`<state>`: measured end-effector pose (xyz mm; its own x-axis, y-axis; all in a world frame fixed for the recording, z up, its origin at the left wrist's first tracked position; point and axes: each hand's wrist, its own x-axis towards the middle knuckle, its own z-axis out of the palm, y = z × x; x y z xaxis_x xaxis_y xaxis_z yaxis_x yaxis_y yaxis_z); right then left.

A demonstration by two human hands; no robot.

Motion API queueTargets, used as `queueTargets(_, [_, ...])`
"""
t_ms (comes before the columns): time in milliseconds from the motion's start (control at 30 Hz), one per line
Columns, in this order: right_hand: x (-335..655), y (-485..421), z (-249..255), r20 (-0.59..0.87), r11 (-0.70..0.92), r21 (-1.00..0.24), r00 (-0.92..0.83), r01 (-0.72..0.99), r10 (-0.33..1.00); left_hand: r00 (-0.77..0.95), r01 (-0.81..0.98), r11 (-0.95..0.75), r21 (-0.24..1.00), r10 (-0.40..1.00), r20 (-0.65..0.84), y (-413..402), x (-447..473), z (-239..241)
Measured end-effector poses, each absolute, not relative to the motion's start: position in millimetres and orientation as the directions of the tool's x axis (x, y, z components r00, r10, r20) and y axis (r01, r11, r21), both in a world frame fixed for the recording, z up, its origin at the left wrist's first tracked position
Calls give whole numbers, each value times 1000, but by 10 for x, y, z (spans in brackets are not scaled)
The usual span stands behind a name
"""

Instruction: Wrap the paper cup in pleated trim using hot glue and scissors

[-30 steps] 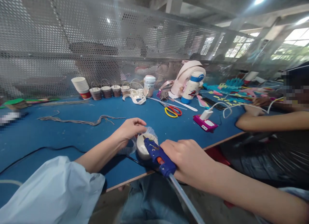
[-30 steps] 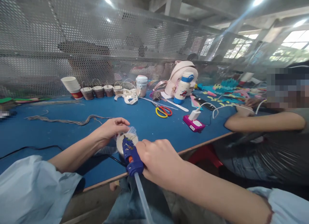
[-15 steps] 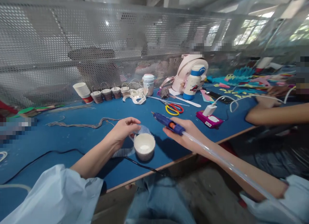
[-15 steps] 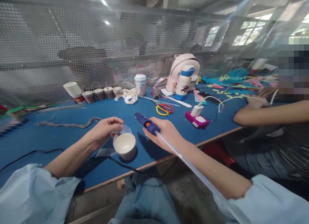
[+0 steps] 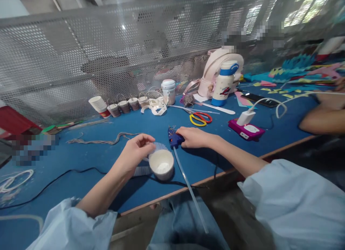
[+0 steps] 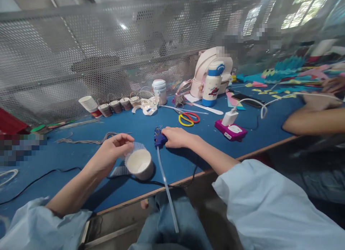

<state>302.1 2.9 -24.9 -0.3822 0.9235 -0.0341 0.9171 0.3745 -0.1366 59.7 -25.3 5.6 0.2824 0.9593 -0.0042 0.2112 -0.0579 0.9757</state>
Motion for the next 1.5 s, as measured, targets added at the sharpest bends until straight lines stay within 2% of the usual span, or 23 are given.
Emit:
queueTargets(133, [3090, 30, -235, -63, 384, -153, -396, 911, 916, 314, 321, -211, 923, 943, 107, -258, 634, 92])
queueTargets(267, [3078, -56, -60, 4, 351, -212, -359, 912, 934, 343, 392, -296, 871, 926, 160, -296, 647, 93])
queueTargets(367, [2921, -205, 144, 90, 352, -343, -342, 871, 935, 323, 432, -308, 848, 930, 173, -359, 627, 70])
queueTargets(400, [2848, -261, 207, 112, 374, -483, -368, 792, 923, 313, 441, -309, 843, 933, 178, -382, 620, 59])
queueTargets(433, [2771, -313, 262, 110, 388, -570, -400, 725, 910, 303, 449, -311, 838, 935, 184, -405, 615, 48])
queueTargets(467, [2697, -357, 305, 101, 395, -592, -422, 703, 901, 292, 456, -314, 833, 937, 193, -426, 612, 35])
queueTargets(633, [2465, -391, 372, -63, 459, -470, -547, 754, 835, 228, 485, -320, 814, 945, 235, -506, 623, -27])
queueTargets(800, [2383, -299, 388, -123, 481, -373, -556, 793, 822, 167, 452, -298, 841, 954, 248, -520, 613, -74])
queueTargets(1300, [2249, -306, 413, -106, 479, -268, -520, 836, 848, 150, 439, -303, 846, 953, 264, -495, 567, -123])
queueTargets(1500, [2212, -311, 334, -40, 507, -185, -522, 842, 852, 142, 440, -314, 842, 949, 280, -480, 560, -130])
